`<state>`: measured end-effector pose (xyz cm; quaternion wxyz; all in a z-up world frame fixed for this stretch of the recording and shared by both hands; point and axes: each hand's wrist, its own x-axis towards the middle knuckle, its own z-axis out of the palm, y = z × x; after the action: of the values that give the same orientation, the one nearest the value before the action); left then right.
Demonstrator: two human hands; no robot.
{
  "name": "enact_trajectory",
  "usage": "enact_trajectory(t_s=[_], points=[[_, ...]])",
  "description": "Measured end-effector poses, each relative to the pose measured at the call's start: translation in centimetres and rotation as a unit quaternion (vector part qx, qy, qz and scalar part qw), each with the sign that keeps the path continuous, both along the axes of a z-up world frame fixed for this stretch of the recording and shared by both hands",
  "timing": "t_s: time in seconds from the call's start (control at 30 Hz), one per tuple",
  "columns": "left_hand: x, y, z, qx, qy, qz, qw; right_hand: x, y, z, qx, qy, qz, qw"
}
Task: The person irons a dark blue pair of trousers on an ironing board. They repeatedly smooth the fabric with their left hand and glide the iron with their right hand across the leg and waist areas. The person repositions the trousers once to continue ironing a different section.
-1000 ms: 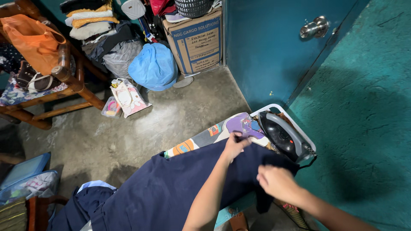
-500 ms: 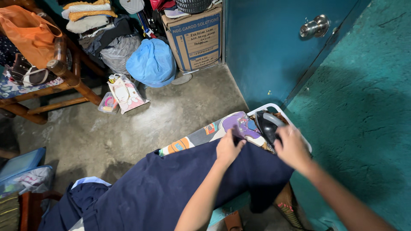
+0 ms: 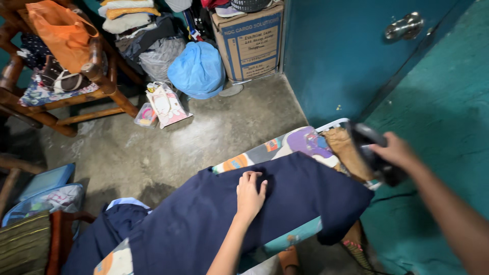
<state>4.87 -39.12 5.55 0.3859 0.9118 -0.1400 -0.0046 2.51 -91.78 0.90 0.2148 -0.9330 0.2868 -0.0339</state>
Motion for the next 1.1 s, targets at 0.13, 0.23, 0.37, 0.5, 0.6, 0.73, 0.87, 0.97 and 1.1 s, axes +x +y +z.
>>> enact_trajectory(t_s=[0.13,0.23,0.37,0.5,0.6,0.73,0.87,0.97,1.1], points=[[-1.1,4.3,0.6,-0.004,-0.006,0.015,1.0,-4.2,1.0,5.8,-0.071,0.063,-0.002,0.995],[-2.3,8.2,0.7,-0.006,-0.018,0.045,0.999,-6.6,7.7,10.8,-0.056,0.11,-0.008,0.992],[-4.3,14.7,-0.4,0.006,-0.061,0.098,0.993,-8.1,19.6,15.3,0.056,0.131,-0.001,0.99],[-6.2,21.8,-1.4,0.036,-0.111,0.194,0.974,-7.9,31.9,17.5,0.077,0.135,0.117,0.981],[-7.4,27.4,-1.8,0.08,-0.109,0.311,0.941,-6.7,40.4,17.0,0.081,0.194,0.211,0.955],[-8.3,33.5,-3.5,0.074,-0.035,0.412,0.907,-5.2,49.9,14.7,0.081,0.21,0.327,0.918],[-9.1,36.7,-5.9,0.056,0.067,0.407,0.909,-4.4,56.5,13.0,0.01,0.182,0.388,0.904],[-9.4,37.1,-6.8,0.089,0.116,0.376,0.915,-4.0,60.4,12.5,0.031,0.174,0.401,0.899],[-9.8,37.6,-6.8,0.104,0.068,0.355,0.927,-3.4,63.4,12.4,0.05,0.174,0.401,0.898]])
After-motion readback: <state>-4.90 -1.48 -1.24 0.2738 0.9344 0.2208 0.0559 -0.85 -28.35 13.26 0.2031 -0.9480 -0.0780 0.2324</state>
